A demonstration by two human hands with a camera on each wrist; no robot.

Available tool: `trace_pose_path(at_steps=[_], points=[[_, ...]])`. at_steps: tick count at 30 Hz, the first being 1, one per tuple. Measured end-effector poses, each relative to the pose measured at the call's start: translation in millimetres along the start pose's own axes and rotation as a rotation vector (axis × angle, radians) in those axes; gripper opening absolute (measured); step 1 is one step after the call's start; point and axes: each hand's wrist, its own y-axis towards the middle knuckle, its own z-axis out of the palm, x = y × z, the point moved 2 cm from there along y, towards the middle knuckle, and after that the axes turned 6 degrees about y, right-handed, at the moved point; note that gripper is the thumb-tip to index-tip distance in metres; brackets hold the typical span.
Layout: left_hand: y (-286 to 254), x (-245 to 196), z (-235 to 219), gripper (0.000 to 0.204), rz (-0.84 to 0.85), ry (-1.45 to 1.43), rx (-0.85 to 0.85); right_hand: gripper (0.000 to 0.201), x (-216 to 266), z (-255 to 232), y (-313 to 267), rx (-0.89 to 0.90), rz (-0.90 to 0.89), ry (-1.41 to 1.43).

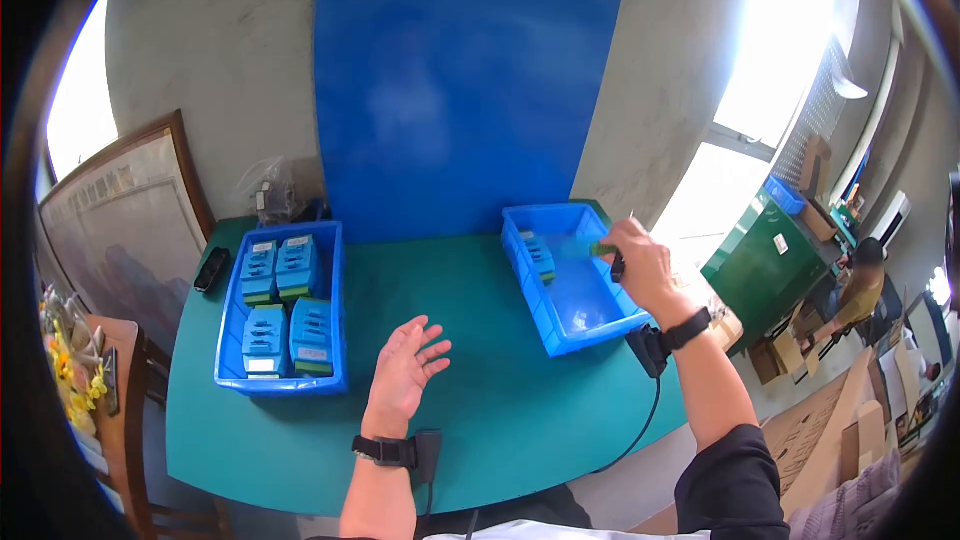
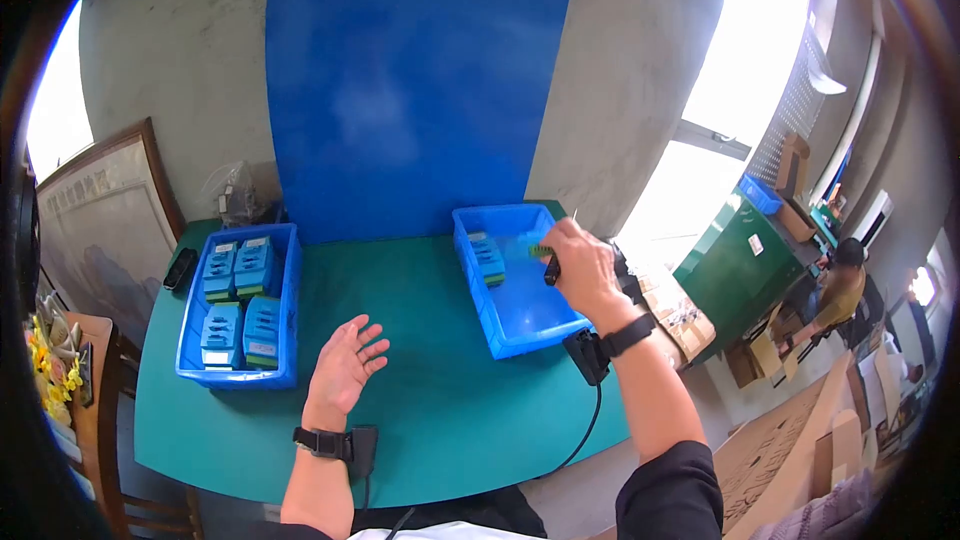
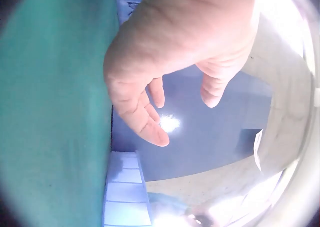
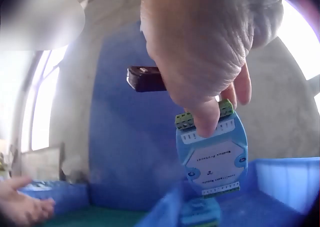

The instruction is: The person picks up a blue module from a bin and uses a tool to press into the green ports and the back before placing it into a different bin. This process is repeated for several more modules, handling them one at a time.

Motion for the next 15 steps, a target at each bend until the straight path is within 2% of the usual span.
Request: trace_pose_path(at_steps=[3, 6, 9, 13, 15], points=[[-4.0, -4.5, 4.8, 0.035, -0.003, 0.023, 0.01, 0.023, -35.2, 31.8, 1.5, 0.202, -0.029, -0.159], [-3.5, -4.4, 1.9, 0.032, -0.003, -0.011, 0.009, 0.016, -52.7, 54.3, 5.4, 0.257, -0.065, -0.237], [-2.1, -3.9, -0.6, 0.028, -0.007, -0.029, -0.05, 0.019, -55.9, 61.3, 14.6, 0.334, -0.093, -0.239], [2.1, -0.4, -4.0, 0.026, -0.021, -0.051, -0.057, 0.03, -66.5, 80.4, 22.0, 0.479, -0.115, -0.254], [1.3, -1.5, -2.4, 0.026, -0.024, -0.057, -0.063, 0.028, -72.1, 91.9, 26.5, 0.505, -0.139, -0.242]])
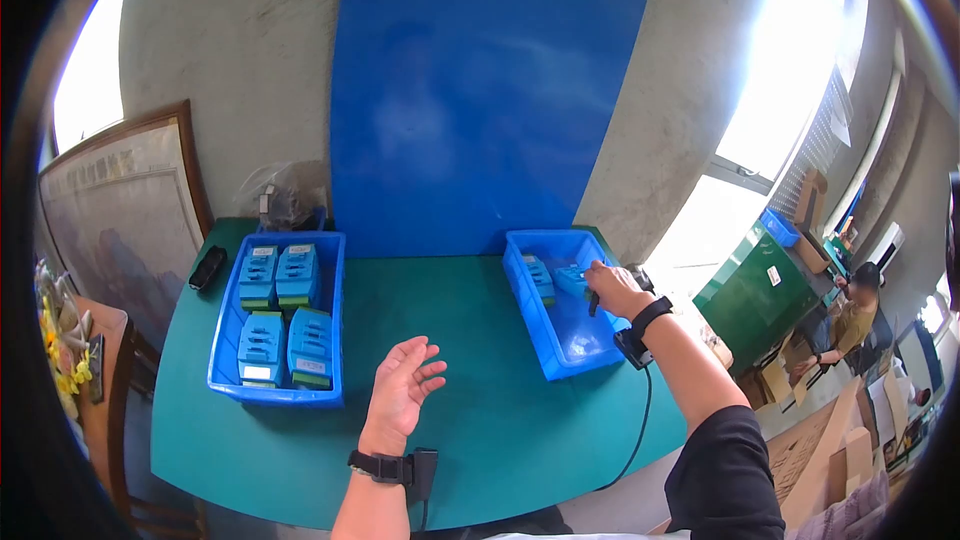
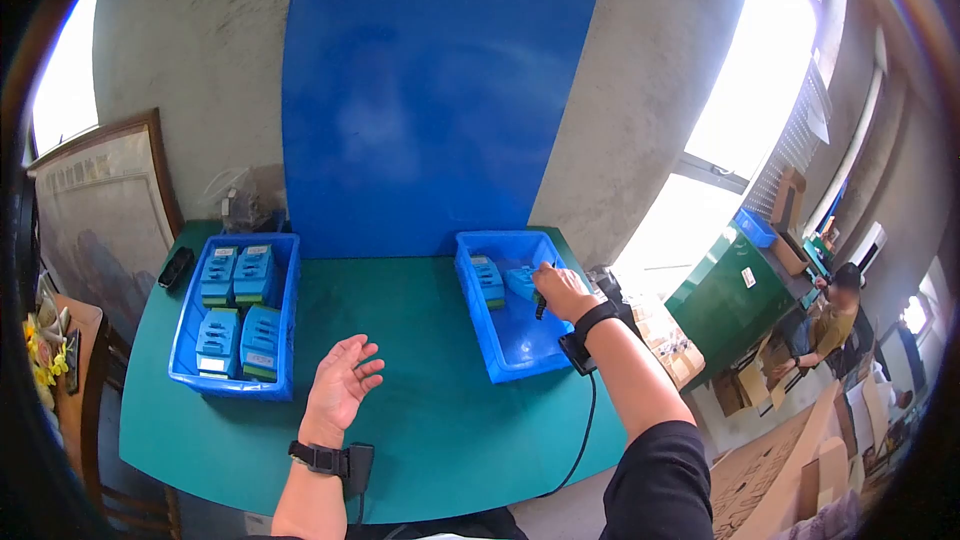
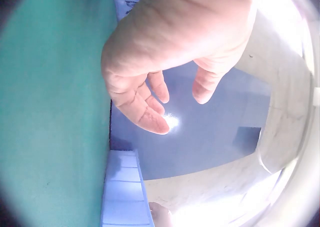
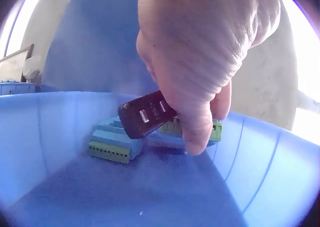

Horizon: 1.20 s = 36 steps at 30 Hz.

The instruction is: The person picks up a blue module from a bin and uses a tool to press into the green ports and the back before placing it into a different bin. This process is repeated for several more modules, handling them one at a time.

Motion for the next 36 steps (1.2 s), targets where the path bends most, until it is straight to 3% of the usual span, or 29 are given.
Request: trace_pose_path(at_steps=[6, 10, 11, 12, 13, 15, 17, 20, 23, 27, 30, 33, 34, 36], points=[[2.7, -0.1, -7.0, 0.026, 0.015, -0.047, -0.017, 0.024, -5.6, 18.7, 21.7, -0.025, 0.004, 0.067], [3.2, 1.7, -6.5, 0.032, 0.006, -0.011, -0.07, 0.016, 0.7, -11.3, 23.9, -0.245, 0.043, 0.329], [2.4, 0.7, -5.8, 0.031, -0.003, -0.017, -0.059, 0.017, 8.3, -23.8, 20.6, -0.352, 0.031, 0.586], [4.0, 2.3, -7.5, 0.032, 0.004, -0.022, -0.032, 0.014, 31.8, -45.6, 15.8, -0.487, -0.013, 0.62], [2.8, 1.3, -6.7, 0.033, 0.007, -0.015, -0.034, 0.007, 59.7, -69.9, 3.6, -0.553, 0.068, 0.668], [1.4, -0.3, -1.8, 0.034, -0.002, 0.013, -0.018, 0.018, 85.2, -72.5, -7.6, -0.532, 0.141, 1.163], [-1.8, -3.7, 3.0, 0.035, 0.013, 0.071, -0.018, 0.027, 131.8, -80.4, -26.8, -0.623, 0.003, 1.385], [-8.9, -8.0, 10.3, 0.035, 0.086, 0.189, 0.02, 0.041, 181.9, -49.6, -37.7, -0.643, -0.137, 1.714], [-20.2, -21.9, 16.7, 0.034, 0.167, 0.247, 0.024, 0.061, 219.5, 2.2, -27.2, -0.464, 0.089, 2.145], [-40.4, -64.2, 17.6, 0.03, 0.34, 0.373, -0.039, 0.068, 234.5, 43.6, -20.4, -0.343, 0.259, 2.364], [-46.8, -112.1, 0.7, 0.024, 0.519, 0.309, -0.201, 0.068, 229.1, 62.1, -16.2, -0.324, 0.342, 2.453], [-35.3, -148.8, -52.9, 0.03, 0.661, 0.401, -0.461, 0.068, 231.3, 63.0, -19.2, -0.371, 0.427, 2.424], [-35.7, -158.8, -67.0, 0.037, 0.628, 0.594, -0.64, 0.067, 230.9, 64.5, -19.8, -0.359, 0.404, 2.372], [-40.1, -166.3, -84.4, 0.055, 0.496, 0.754, -0.78, 0.065, 233.7, 63.3, -19.7, -0.356, 0.358, 2.298]])
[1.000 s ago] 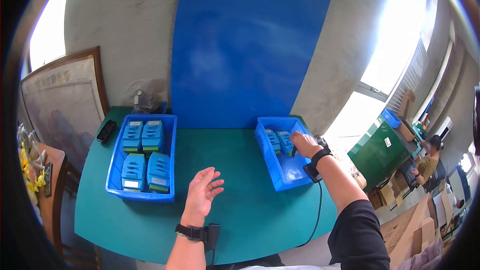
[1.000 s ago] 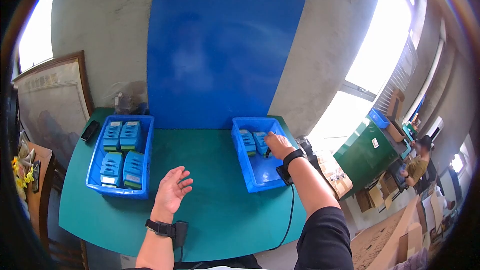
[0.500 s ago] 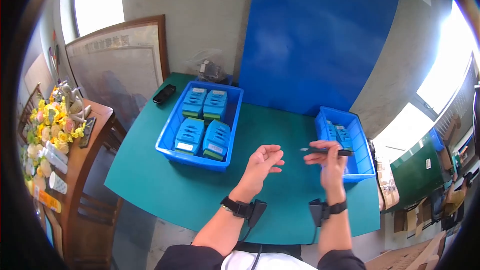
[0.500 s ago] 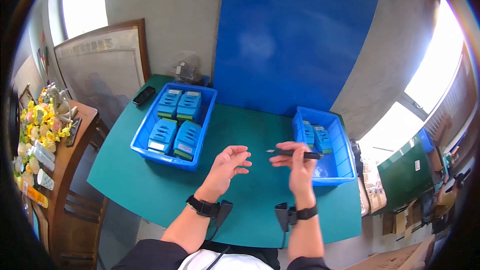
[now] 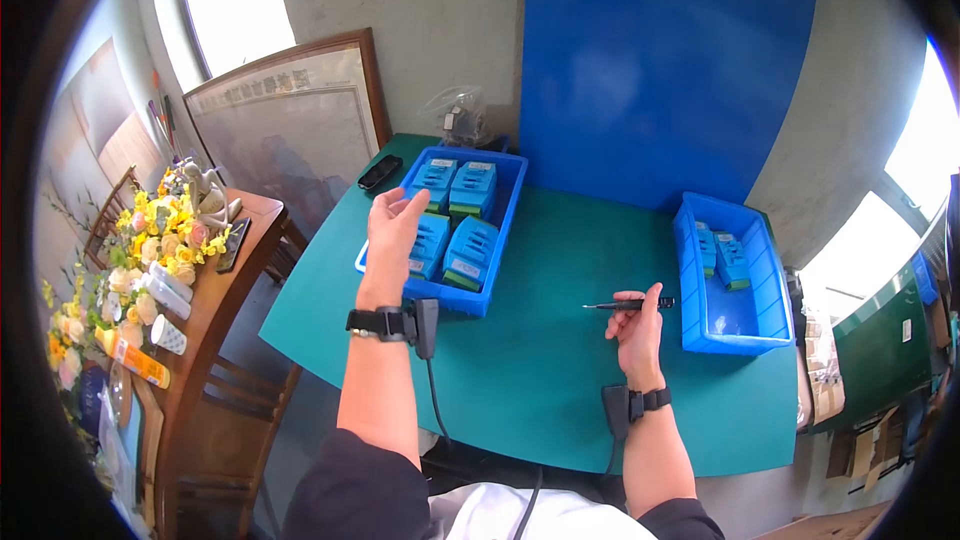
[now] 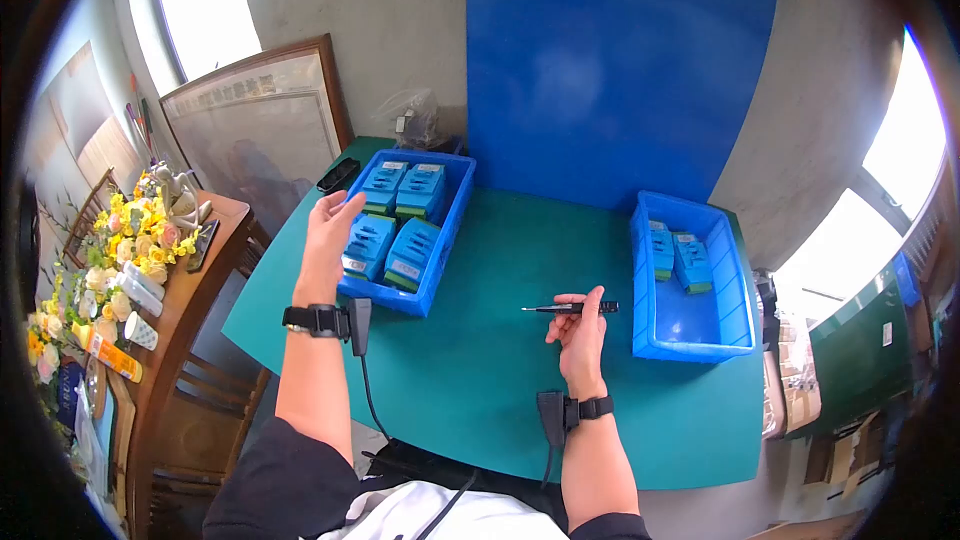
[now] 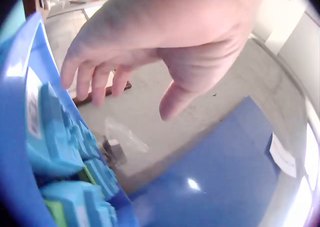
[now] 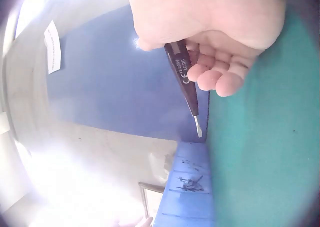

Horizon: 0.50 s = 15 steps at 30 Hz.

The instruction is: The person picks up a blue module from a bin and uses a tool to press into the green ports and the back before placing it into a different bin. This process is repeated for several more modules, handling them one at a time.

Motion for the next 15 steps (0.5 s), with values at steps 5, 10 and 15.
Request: trace_pose_path(at_steps=[5, 10, 15], points=[[3.5, 7.2, -11.1, 0.068, -0.121, 0.41, 0.092, 0.066, -0.1, 1.4, -1.3, 0.015, 0.016, -0.053], [11.8, 14.5, -10.5, 0.078, -0.062, 0.76, 0.178, 0.066, 0.8, 2.5, -3.0, 0.002, 0.015, -0.05], [16.1, 6.1, -16.3, 0.085, -0.105, 0.723, 0.136, 0.067, 0.3, 1.3, -2.7, -0.002, 0.048, -0.105]])
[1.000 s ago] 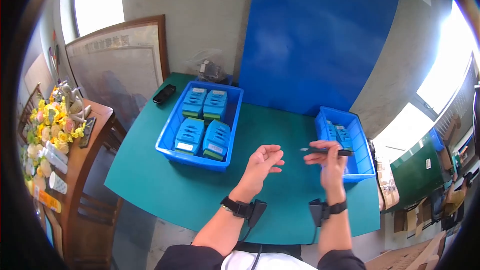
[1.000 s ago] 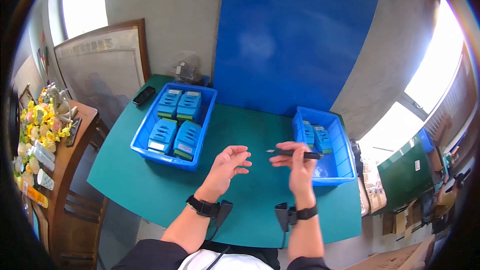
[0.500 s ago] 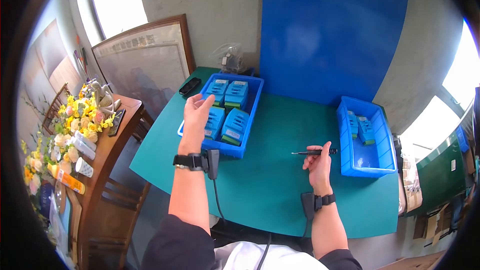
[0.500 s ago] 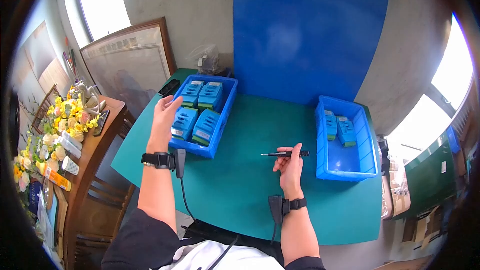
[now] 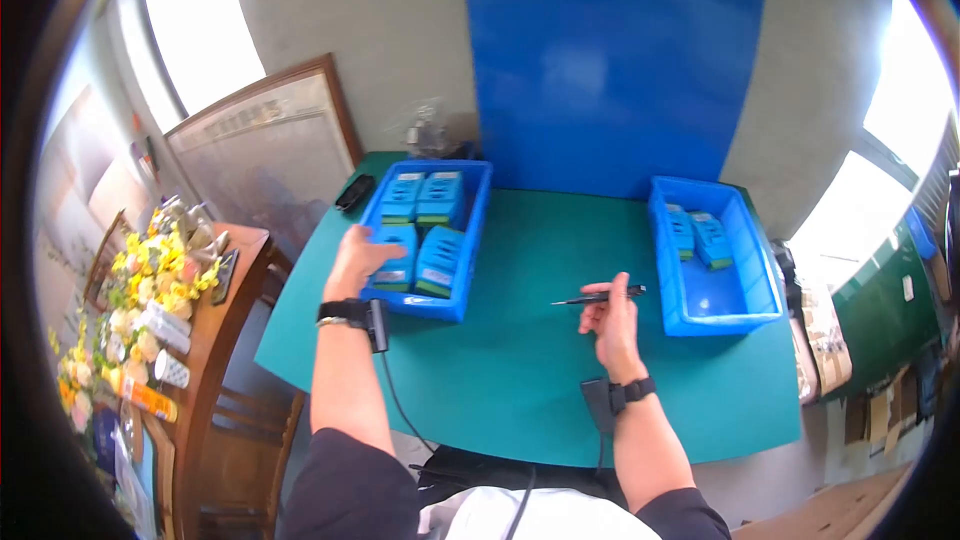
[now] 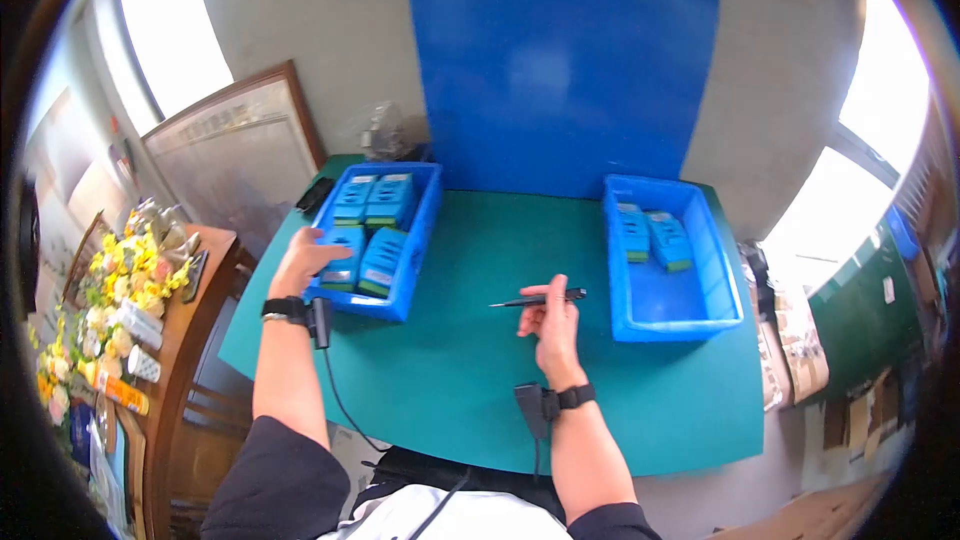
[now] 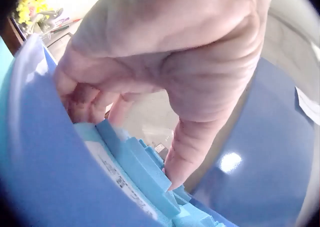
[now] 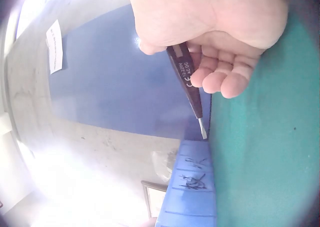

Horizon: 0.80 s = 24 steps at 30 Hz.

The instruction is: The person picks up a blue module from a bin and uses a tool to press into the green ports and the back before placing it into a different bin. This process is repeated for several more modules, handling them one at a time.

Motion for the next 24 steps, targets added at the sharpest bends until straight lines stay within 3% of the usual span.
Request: trace_pose_path(at_steps=[3, 4, 5, 8, 10, 11, 12, 13, 14, 15, 17, 22, 24], points=[[-1.9, 2.1, 1.7, 0.079, 0.126, -0.228, -0.162, 0.066, 1.3, 0.8, -0.3, -0.018, 0.022, 0.01], [1.0, 2.9, 2.2, 0.074, 0.147, -0.226, -0.289, 0.065, 0.9, 0.6, -0.2, -0.007, 0.022, 0.019], [-1.3, 2.8, 1.9, 0.057, 0.165, -0.416, -0.29, 0.065, -0.4, -0.1, 0.8, -0.006, 0.028, 0.037], [-10.9, -1.9, -4.1, 0.041, 0.139, -1.005, -0.039, 0.063, 1.2, 1.0, 0.7, 0.006, 0.026, 0.041], [-54.4, -33.3, 9.8, 0.033, 0.143, -1.391, 0.193, 0.064, 2.0, 2.0, 0.8, 0.008, 0.01, 0.024], [-61.6, -36.6, 29.0, 0.036, -0.02, -1.484, 0.228, 0.064, 2.2, 2.2, 0.9, 0.005, 0.011, 0.021], [-78.0, -49.3, 43.7, 0.039, 0.052, -1.54, 0.51, 0.064, 3.4, 3.0, 0.5, -0.001, -0.001, 0.017], [-85.8, -54.2, 66.4, 0.046, 0.011, -1.584, 0.746, 0.064, 4.9, 4.1, -0.2, -0.006, -0.012, 0.011], [-93.8, -58.5, 90.0, 0.049, -0.014, -1.608, 0.893, 0.064, 4.9, 3.7, -1.1, -0.01, -0.023, 0.004], [-102.1, -64.4, 111.8, 0.057, -0.05, -1.601, 0.949, 0.06, 1.2, 0.0, 0.3, -0.001, -0.035, 0.047], [-108.6, -70.0, 146.4, 0.047, -0.131, -1.568, 1.015, 0.058, 1.4, -0.5, -2.9, -0.033, -0.073, 0.031], [-103.7, -61.9, 180.7, 0.04, -0.157, -1.505, 0.989, 0.025, 12.7, 4.1, -6.1, -0.106, -0.284, 0.051], [-103.4, -56.4, 182.6, 0.039, -0.171, -1.474, 0.979, 0.021, 14.4, 7.0, -11.8, -0.1, -0.365, 0.021]])
